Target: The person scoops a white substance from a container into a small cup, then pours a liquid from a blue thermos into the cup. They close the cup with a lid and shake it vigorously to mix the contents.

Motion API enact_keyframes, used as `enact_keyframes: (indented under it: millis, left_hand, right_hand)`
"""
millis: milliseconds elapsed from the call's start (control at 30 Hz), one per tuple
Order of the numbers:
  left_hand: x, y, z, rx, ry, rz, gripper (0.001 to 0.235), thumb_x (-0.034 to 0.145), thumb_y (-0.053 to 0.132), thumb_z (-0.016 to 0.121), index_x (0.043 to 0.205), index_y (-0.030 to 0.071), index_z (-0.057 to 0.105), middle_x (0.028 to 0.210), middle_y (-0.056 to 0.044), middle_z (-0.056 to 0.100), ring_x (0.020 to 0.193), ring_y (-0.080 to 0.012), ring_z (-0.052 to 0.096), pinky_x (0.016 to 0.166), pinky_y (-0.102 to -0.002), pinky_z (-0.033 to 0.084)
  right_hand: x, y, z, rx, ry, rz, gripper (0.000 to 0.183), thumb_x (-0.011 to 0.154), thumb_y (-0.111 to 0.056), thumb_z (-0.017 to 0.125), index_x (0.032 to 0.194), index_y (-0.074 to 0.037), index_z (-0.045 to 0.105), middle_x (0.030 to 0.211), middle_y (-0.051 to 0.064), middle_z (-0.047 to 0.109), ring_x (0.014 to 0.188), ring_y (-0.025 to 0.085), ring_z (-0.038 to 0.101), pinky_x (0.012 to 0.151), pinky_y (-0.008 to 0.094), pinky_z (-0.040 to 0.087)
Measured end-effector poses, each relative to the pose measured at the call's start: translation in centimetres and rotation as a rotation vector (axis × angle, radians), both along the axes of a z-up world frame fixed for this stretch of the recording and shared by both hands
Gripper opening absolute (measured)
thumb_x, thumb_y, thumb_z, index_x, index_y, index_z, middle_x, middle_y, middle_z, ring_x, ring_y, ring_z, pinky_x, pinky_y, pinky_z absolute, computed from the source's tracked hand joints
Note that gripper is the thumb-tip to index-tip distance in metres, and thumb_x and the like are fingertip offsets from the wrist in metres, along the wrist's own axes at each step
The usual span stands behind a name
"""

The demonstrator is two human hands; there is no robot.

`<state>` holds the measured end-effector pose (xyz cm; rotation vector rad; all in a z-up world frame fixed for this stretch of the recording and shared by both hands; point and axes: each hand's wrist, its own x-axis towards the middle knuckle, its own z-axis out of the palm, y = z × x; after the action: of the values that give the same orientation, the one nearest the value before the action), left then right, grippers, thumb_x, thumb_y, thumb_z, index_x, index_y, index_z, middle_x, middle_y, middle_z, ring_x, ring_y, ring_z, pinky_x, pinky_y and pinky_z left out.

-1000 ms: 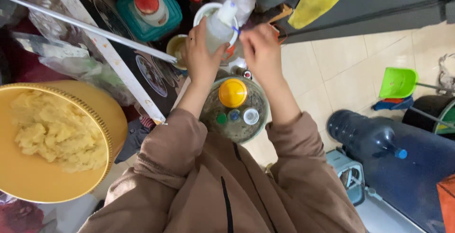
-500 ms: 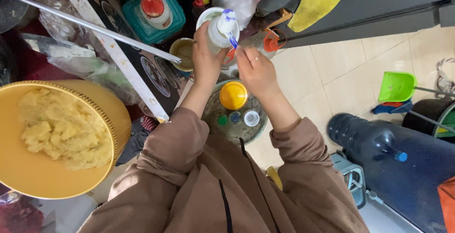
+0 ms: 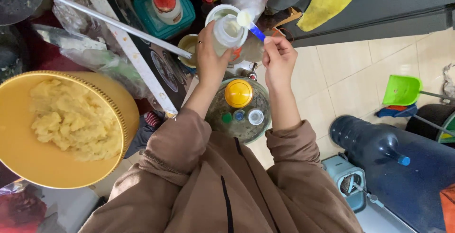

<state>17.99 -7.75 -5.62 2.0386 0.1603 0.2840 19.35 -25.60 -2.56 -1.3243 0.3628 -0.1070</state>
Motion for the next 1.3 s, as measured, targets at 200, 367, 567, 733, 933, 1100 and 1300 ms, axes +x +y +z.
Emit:
enact_keyframes:
  millis: [200, 367, 567, 733, 933, 1100, 1300]
  left_hand:
    - [0.0, 0.1, 1.3, -0.016, -0.013, -0.014, 0.081, 0.083, 0.011, 0.089, 0.149, 0.015, 0.041, 0.147, -0.018, 0.051, 0.137, -0.0419, 0.052, 0.109, -0.051, 0.046]
    - [0.5, -0.3, 3.3, -0.004, -0.104, -0.022, 0.079, 0.08, 0.004, 0.09, 0.144, 0.011, 0.044, 0.143, -0.015, 0.056, 0.135, -0.0407, 0.053, 0.11, -0.05, 0.047]
    - [0.2, -1.1, 2.2, -0.082, -0.152, -0.039, 0.078, 0.081, 0.007, 0.088, 0.144, 0.01, 0.041, 0.141, -0.019, 0.057, 0.131, -0.0433, 0.056, 0.108, -0.049, 0.047]
    - [0.0, -1.0, 2.2, -0.104, -0.045, -0.002, 0.079, 0.076, 0.01, 0.087, 0.141, 0.013, 0.043, 0.138, -0.021, 0.059, 0.125, -0.0448, 0.059, 0.1, -0.048, 0.048]
    - [-0.9, -0.2, 0.7, -0.048, -0.011, 0.035, 0.088, 0.072, 0.015, 0.094, 0.143, 0.008, 0.042, 0.139, -0.022, 0.057, 0.127, -0.0438, 0.058, 0.104, -0.05, 0.047]
    - [-3.2, 1.2, 0.8, -0.323, 0.067, 0.17, 0.091, 0.071, 0.011, 0.098, 0.143, 0.007, 0.043, 0.13, -0.025, 0.055, 0.129, -0.0454, 0.056, 0.113, -0.051, 0.04]
    - [-4.6, 2.1, -1.2, -0.452, 0.009, 0.18, 0.089, 0.058, -0.009, 0.09, 0.134, 0.01, 0.049, 0.139, -0.014, 0.054, 0.127, -0.031, 0.056, 0.114, -0.041, 0.043]
  right_hand:
    - [-1.7, 0.3, 1.8, -1.114, -0.55, 0.237, 0.01, 0.104, -0.014, 0.065, 0.097, -0.006, 0.067, 0.094, 0.011, 0.063, 0.092, 0.028, 0.062, 0.076, 0.039, 0.05]
    - [-1.8, 0.6, 5.0, -1.58, -1.009, 0.305, 0.009, 0.1, -0.001, 0.067, 0.106, 0.006, 0.07, 0.093, 0.013, 0.061, 0.066, 0.024, 0.06, 0.053, 0.033, 0.051]
    - [-2.1, 0.7, 6.0, -1.647, -1.102, 0.321, 0.014, 0.101, 0.001, 0.059, 0.106, 0.008, 0.07, 0.094, 0.013, 0.061, 0.07, 0.024, 0.066, 0.057, 0.032, 0.058]
    - [-2.5, 1.3, 6.2, -1.636, -1.09, 0.291, 0.009, 0.101, -0.002, 0.069, 0.1, 0.007, 0.07, 0.087, 0.013, 0.064, 0.076, 0.021, 0.063, 0.059, 0.03, 0.058]
    - [-1.4, 0.3, 4.3, -0.787, -0.423, 0.061, 0.011, 0.097, -0.002, 0.07, 0.09, -0.011, 0.07, 0.086, 0.004, 0.061, 0.078, 0.014, 0.053, 0.068, 0.029, 0.039]
    - [0.9, 0.2, -2.3, -0.311, -0.1, -0.013, 0.007, 0.091, 0.004, 0.069, 0.085, 0.0, 0.07, 0.064, 0.001, 0.052, 0.048, 0.003, 0.046, 0.04, 0.02, 0.034]
    - [4.3, 2.5, -11.0, -1.464, -0.189, 0.488, 0.014, 0.096, -0.017, 0.054, 0.086, -0.011, 0.062, 0.091, 0.015, 0.058, 0.061, 0.042, 0.062, 0.043, 0.056, 0.043]
